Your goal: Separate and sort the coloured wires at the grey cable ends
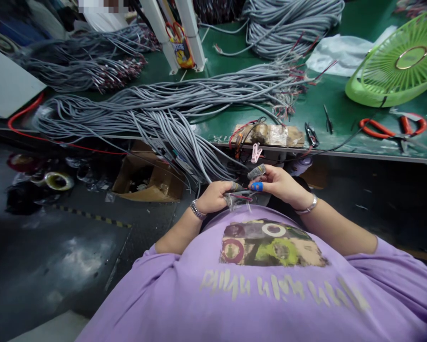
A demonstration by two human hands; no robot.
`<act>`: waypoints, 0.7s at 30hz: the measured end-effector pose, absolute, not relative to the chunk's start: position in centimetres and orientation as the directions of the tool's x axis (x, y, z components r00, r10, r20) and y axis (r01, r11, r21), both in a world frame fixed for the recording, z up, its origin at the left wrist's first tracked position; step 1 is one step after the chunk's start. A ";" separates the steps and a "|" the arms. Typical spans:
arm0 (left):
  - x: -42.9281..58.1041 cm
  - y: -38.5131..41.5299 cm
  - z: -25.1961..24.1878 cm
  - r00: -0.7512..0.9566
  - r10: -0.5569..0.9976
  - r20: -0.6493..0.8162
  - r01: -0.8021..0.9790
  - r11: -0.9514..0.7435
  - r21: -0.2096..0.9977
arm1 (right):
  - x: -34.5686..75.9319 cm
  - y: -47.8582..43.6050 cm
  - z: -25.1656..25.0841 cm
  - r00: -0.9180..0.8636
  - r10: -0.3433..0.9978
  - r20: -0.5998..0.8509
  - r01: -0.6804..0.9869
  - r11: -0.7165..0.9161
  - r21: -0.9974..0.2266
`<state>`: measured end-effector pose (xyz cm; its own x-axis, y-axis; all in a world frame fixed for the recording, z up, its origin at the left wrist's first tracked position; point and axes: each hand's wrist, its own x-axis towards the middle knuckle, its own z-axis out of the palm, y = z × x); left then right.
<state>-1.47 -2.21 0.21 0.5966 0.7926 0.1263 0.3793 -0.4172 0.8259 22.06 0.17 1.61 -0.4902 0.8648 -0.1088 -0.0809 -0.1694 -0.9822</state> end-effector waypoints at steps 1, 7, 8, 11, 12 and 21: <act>-1.4 -2.0 0.5 0.618 0.778 0.110 0.398 -0.430 0.810 | 21.9 0.1 1.6 -0.471 0.875 -0.112 -0.085 -0.171 -0.982; -1.2 -1.5 1.6 0.666 0.736 0.122 0.249 -0.373 0.894 | 20.8 -0.1 1.8 -0.387 0.893 -0.232 -0.151 -0.309 -0.939; -1.3 -1.7 1.5 0.656 0.745 0.123 0.201 -0.329 0.923 | 20.7 0.0 1.5 -0.363 0.897 -0.253 -0.171 -0.331 -0.928; -2.0 -2.3 0.4 0.562 0.824 0.070 0.111 -0.159 0.981 | 21.0 0.9 0.0 -0.214 0.937 -0.277 -0.236 -0.325 -0.916; -2.2 -2.5 -0.2 0.506 0.861 0.049 0.093 -0.111 0.989 | 21.3 1.1 -0.6 -0.160 0.947 -0.280 -0.249 -0.313 -0.916; -1.0 -2.9 -2.6 0.298 0.877 0.378 0.373 -0.471 0.799 | 21.1 -1.1 0.0 -0.515 0.855 -0.065 -0.063 -0.113 -0.992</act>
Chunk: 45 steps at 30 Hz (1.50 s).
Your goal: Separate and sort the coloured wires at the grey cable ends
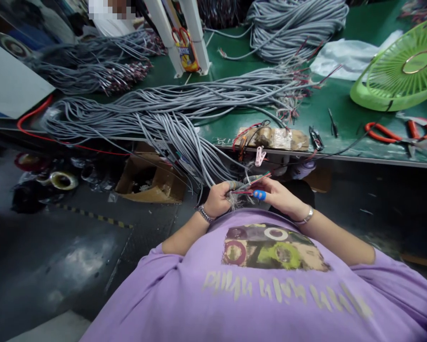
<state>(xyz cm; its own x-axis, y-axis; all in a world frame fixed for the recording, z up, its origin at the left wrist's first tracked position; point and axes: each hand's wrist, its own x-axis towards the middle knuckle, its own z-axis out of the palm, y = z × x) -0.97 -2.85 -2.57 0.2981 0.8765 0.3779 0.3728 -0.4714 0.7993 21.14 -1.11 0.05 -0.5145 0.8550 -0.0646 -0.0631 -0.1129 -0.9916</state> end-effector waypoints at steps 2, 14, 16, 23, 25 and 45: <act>-0.8 -2.9 -2.7 0.305 0.856 0.418 0.442 -0.516 0.734 | 20.4 -1.2 0.5 -0.472 0.881 -0.039 0.013 -0.037 -0.999; -0.9 -2.8 -2.7 0.299 0.842 0.449 0.518 -0.538 0.665 | 20.9 -0.5 0.0 -0.472 0.880 -0.057 0.174 0.029 -0.984; -0.8 -2.8 -2.7 0.284 0.846 0.451 0.519 -0.531 0.670 | 20.9 -0.5 0.0 -0.477 0.878 -0.034 0.150 0.044 -0.988; -0.7 -2.8 -3.2 0.283 0.811 0.513 0.537 -0.577 0.615 | 19.5 -0.7 -0.2 -0.363 0.930 -0.054 0.105 -0.016 -0.994; -0.7 -2.9 -3.2 0.279 0.815 0.508 0.525 -0.572 0.629 | 19.5 -0.7 0.1 -0.387 0.919 -0.082 0.110 -0.043 -0.993; -0.3 -2.3 -2.4 0.113 0.945 0.307 0.194 -0.324 0.926 | 19.7 0.5 0.9 -0.491 0.871 -0.013 0.104 0.044 -0.994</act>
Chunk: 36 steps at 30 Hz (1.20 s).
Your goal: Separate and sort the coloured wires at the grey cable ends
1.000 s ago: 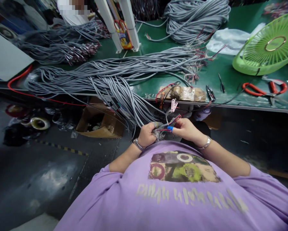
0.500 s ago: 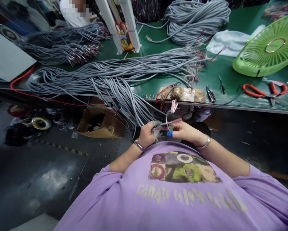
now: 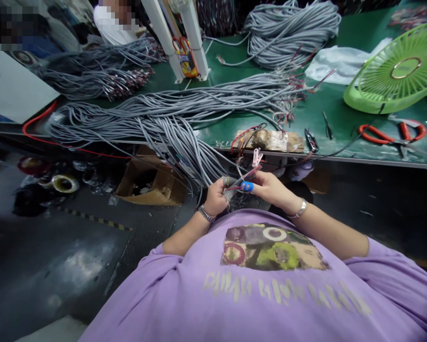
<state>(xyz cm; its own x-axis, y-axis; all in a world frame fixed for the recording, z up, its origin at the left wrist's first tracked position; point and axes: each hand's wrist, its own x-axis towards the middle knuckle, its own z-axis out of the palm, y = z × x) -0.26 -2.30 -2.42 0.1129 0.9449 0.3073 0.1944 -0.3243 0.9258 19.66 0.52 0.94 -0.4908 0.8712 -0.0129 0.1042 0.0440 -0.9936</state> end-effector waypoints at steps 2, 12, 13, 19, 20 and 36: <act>-0.5 -2.2 -2.5 0.187 0.934 0.306 0.164 -0.337 0.927 | 18.9 0.5 0.4 -0.433 0.901 -0.011 0.164 0.067 -0.984; -0.6 -2.0 -1.7 0.062 0.968 0.242 0.158 -0.249 0.956 | 20.8 -1.0 1.5 -0.856 0.513 -0.057 0.095 0.048 -0.994; -0.7 -2.0 -1.8 0.038 0.973 0.228 0.125 -0.231 0.965 | 21.1 -1.2 1.5 -0.879 0.473 -0.067 0.123 0.089 -0.988; -0.7 -1.8 -2.5 0.057 0.985 0.161 -0.012 -0.161 0.987 | 22.6 -0.5 1.2 -0.586 0.804 -0.106 0.105 -0.054 -0.993; -0.6 -1.8 -2.5 0.066 0.983 0.172 0.000 -0.173 0.985 | 22.5 -0.4 1.3 -0.547 0.831 -0.103 0.050 -0.091 -0.995; -0.8 -1.6 -3.1 -0.055 0.989 0.140 0.028 -0.138 0.990 | 20.9 -2.0 1.1 -0.825 0.551 -0.126 0.118 -0.050 -0.992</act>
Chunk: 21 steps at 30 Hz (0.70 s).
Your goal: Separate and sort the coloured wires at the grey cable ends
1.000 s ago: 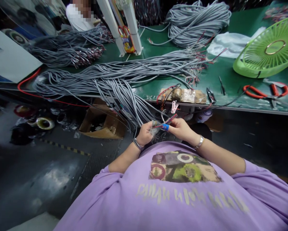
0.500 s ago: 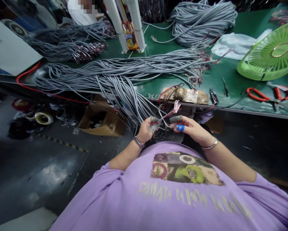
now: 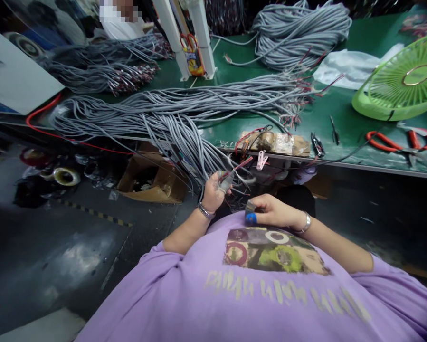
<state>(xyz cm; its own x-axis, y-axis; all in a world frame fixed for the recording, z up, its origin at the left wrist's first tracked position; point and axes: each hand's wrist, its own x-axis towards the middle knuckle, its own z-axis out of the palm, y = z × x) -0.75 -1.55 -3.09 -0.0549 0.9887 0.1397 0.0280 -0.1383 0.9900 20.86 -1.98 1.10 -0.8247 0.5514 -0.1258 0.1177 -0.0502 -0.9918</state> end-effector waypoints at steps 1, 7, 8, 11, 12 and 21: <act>-0.8 -1.4 -3.2 -0.065 0.990 0.128 -0.006 -0.129 0.992 | 21.2 -2.0 1.0 -0.837 0.530 -0.139 0.141 -0.037 -0.989; -0.6 -1.5 -3.1 -0.016 0.994 0.107 -0.052 -0.107 0.993 | 22.0 -0.9 0.7 -0.523 0.843 -0.125 -0.019 -0.159 -0.987; -0.5 -1.5 -3.0 -0.008 0.993 0.120 -0.048 -0.121 0.992 | 22.0 -0.7 0.9 -0.500 0.857 -0.124 -0.077 -0.187 -0.979; -0.2 -1.6 -3.2 0.037 0.982 0.185 -0.032 -0.184 0.982 | 21.2 -0.2 1.5 -0.522 0.845 -0.117 -0.174 -0.240 -0.955; -0.2 -1.7 -3.3 0.059 0.978 0.202 -0.022 -0.201 0.979 | 20.7 -0.2 1.6 -0.524 0.844 -0.111 -0.178 -0.237 -0.955; -0.5 -2.0 -3.4 0.074 0.972 0.222 0.092 -0.229 0.969 | 17.9 -1.0 0.3 -0.320 0.942 -0.104 -0.250 -0.190 -0.949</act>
